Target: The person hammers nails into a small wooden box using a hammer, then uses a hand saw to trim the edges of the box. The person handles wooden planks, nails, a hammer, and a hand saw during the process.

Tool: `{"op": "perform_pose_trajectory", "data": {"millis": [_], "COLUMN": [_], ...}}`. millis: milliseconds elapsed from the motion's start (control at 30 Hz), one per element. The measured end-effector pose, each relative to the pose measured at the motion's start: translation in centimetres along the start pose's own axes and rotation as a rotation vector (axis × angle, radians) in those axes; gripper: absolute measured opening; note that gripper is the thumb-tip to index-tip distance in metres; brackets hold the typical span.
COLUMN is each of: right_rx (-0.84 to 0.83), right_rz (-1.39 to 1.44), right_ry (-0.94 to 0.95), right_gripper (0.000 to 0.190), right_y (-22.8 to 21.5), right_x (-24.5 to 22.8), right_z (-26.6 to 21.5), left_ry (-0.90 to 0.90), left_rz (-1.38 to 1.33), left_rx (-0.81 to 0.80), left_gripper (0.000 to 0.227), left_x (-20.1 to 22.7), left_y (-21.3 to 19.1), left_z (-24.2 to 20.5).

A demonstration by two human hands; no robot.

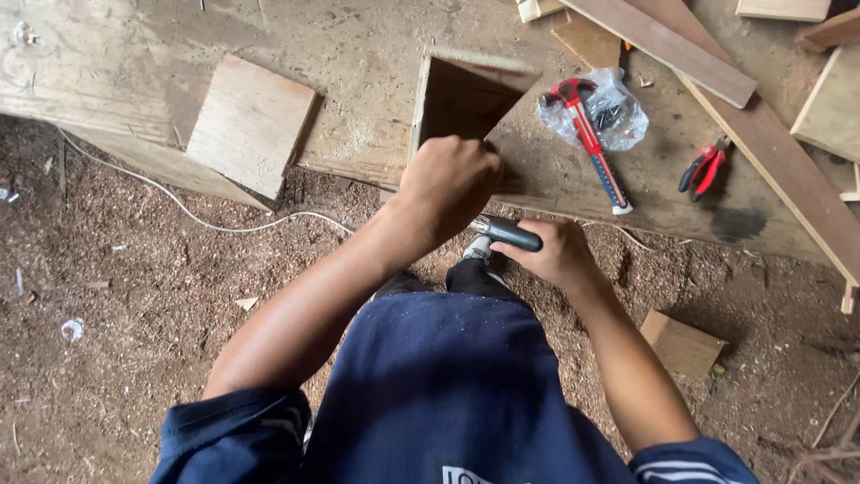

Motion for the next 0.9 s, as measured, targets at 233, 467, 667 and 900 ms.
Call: {"op": "perform_pose_trajectory", "data": {"millis": [233,467,667,900], "right_rx": [-0.232,-0.142,-0.102,-0.205], "right_rz": [-0.308,-0.276,-0.165,-0.186], "right_ry": [0.028,0.008,0.054,0.228], "right_gripper": [0.037,0.036,0.038,0.043], "right_y": [-2.6,-2.7,-2.0,-2.1], "right_x": [-0.4,1.9,3.9,5.5], "right_z": [0.6,1.3,0.5,0.2], "left_ry": [-0.081,-0.042,0.189,0.125], "left_rz": [-0.136,-0.151,-0.401,-0.171], "left_rx": [-0.012,-0.038,0.425,0.539], "left_gripper": [0.01,0.003,0.045,0.085], "left_x": [0.1,2.3,3.0,-2.7], "left_y": [0.3,0.1,-3.8,-4.4], "left_z": [-0.7,-0.8,-1.9,1.9]}}
Point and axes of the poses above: each hand's wrist, its own z-axis towards the middle knuckle, its own y-axis out of the palm, x = y × z, the point moved 6 cm from there along z, towards the middle knuckle, and after that the axes turned 6 degrees about x, right-handed, at the moved point
